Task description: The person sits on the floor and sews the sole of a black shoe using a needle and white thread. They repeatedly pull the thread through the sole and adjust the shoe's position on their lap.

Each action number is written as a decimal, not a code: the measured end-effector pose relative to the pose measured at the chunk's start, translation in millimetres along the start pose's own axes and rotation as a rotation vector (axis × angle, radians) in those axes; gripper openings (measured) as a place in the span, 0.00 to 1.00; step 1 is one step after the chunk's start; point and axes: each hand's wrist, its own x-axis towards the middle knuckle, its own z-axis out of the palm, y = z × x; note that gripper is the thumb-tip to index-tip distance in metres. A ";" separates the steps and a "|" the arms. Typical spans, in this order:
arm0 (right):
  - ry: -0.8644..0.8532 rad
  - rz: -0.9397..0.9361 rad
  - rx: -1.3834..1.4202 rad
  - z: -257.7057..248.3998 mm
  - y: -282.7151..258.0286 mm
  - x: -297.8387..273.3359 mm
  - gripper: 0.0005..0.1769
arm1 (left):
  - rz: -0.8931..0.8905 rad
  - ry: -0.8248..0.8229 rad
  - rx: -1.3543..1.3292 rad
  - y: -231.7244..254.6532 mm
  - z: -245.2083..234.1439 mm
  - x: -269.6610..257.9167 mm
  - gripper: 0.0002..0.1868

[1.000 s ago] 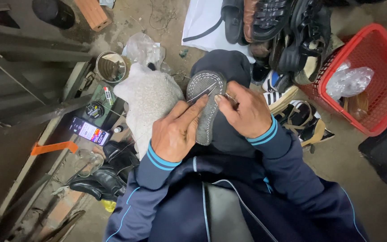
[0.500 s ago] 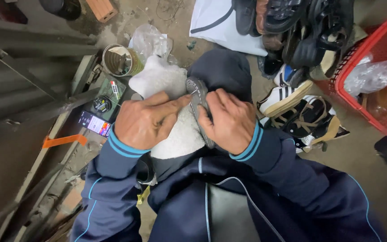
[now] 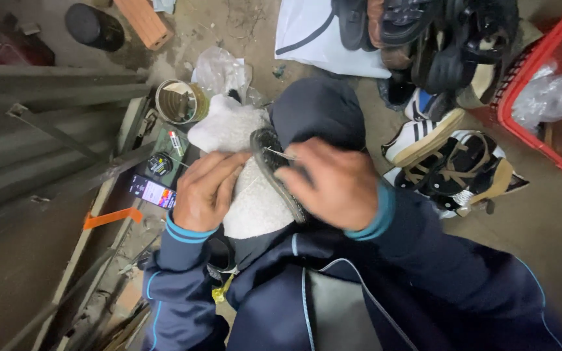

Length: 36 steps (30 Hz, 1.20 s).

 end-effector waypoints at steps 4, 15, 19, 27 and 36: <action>0.018 0.113 0.135 -26.9 60.9 -3.3 0.12 | -0.020 0.083 -0.053 -3.5 0.1 -13.4 0.14; 0.081 -0.196 0.075 14.5 12.7 2.2 0.08 | 0.026 0.110 -0.028 9.0 15.9 -0.2 0.08; -0.044 -0.129 0.402 -5.6 12.7 0.9 0.04 | 0.001 0.165 0.014 9.7 23.2 -3.5 0.09; -0.247 0.117 0.959 -19.0 17.4 9.9 0.10 | 0.042 0.136 -0.029 4.1 22.6 -1.2 0.12; -0.270 -0.012 0.239 1.8 11.3 11.8 0.17 | -0.006 0.140 0.047 2.4 25.7 -3.7 0.12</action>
